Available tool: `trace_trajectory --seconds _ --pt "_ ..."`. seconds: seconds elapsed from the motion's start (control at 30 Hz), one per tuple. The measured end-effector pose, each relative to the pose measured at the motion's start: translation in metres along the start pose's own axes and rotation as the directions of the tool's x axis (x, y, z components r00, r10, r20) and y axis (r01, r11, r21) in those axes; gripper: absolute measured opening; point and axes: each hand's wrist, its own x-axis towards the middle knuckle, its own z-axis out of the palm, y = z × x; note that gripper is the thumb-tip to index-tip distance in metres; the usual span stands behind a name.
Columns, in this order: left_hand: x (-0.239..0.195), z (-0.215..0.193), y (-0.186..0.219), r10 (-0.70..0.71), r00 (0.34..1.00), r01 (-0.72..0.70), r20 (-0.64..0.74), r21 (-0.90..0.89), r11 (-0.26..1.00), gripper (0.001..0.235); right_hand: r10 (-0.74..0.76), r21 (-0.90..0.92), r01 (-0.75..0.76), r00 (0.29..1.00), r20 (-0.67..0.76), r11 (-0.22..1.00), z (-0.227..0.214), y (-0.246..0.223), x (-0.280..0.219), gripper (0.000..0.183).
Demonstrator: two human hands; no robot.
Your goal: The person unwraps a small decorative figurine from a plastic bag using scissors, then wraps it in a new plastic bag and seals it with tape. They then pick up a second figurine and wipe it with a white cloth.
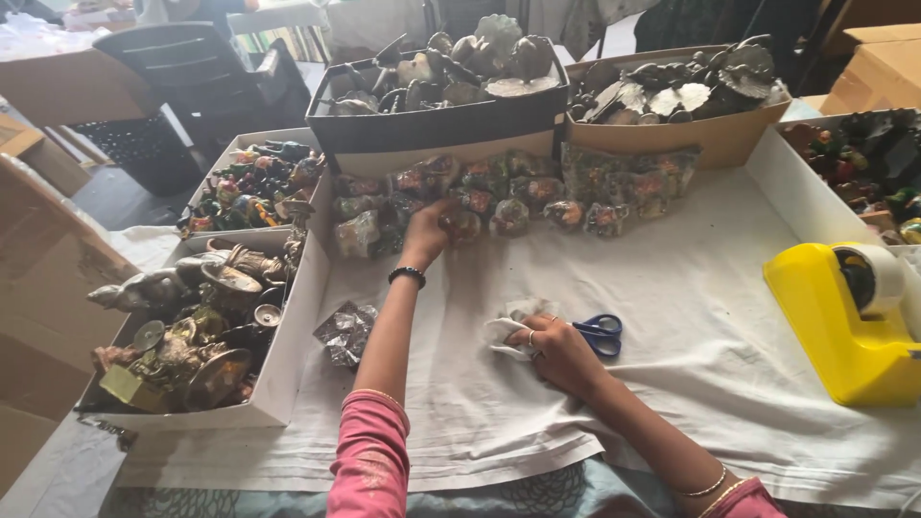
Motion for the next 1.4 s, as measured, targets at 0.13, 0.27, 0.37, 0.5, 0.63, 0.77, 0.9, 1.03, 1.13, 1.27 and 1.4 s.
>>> trace_trajectory --seconds 0.13,0.27,0.37,0.5,0.63,0.77,0.9,1.03,1.13,1.27,1.4 --pt "0.0 -0.033 0.038 0.002 0.999 0.011 -0.04 0.302 0.953 0.04 0.007 0.021 -0.008 1.0 0.026 1.0 -0.003 -0.004 0.001 0.035" --pt "0.015 -0.062 0.009 0.235 0.955 0.079 -0.179 0.921 0.381 0.009 0.026 0.003 -0.026 1.0 0.008 1.0 0.0 -0.002 0.0 0.035" --pt "0.005 -0.107 0.023 0.043 0.943 0.309 -0.331 0.915 0.26 0.041 0.048 0.011 -0.048 0.999 0.022 0.999 -0.003 -0.008 0.001 0.035" --pt "0.0 -0.149 -0.02 -0.355 0.756 0.634 -0.549 0.749 0.192 0.082 0.102 -0.007 -0.102 0.994 0.045 0.995 -0.006 -0.014 0.004 0.038" --pt "-0.003 -0.165 -0.048 -0.451 0.764 0.634 -0.46 0.664 0.396 0.092 0.119 -0.027 -0.117 0.991 0.065 0.993 -0.005 -0.017 0.006 0.038" --pt "-0.005 -0.179 -0.035 -0.503 0.667 0.743 -0.55 0.443 0.501 0.095 0.115 -0.044 -0.113 0.991 0.062 0.993 -0.004 -0.02 0.004 0.039" --pt "0.005 -0.198 -0.021 -0.631 0.562 0.827 -0.536 0.375 0.419 0.094 0.129 -0.03 -0.127 0.99 0.055 0.991 -0.003 -0.018 0.006 0.038" --pt "0.013 -0.205 -0.072 -0.675 0.512 0.854 -0.531 0.234 0.464 0.093 0.114 -0.04 -0.112 0.992 0.053 0.993 -0.005 -0.018 0.006 0.04" --pt "0.009 -0.208 -0.062 -0.663 0.486 0.863 -0.57 0.189 0.469 0.079 0.083 -0.057 -0.08 0.995 0.053 0.995 -0.002 -0.017 0.005 0.042" --pt "0.011 -0.207 -0.076 -0.653 0.483 0.867 -0.583 0.214 0.45 0.071 0.115 -0.041 -0.112 0.992 0.052 0.993 -0.003 -0.02 0.006 0.04" --pt "0.011 -0.209 -0.084 -0.629 0.53 0.841 -0.568 0.257 0.476 0.069 0.098 -0.049 -0.096 0.994 0.052 0.994 -0.004 -0.021 0.007 0.036"
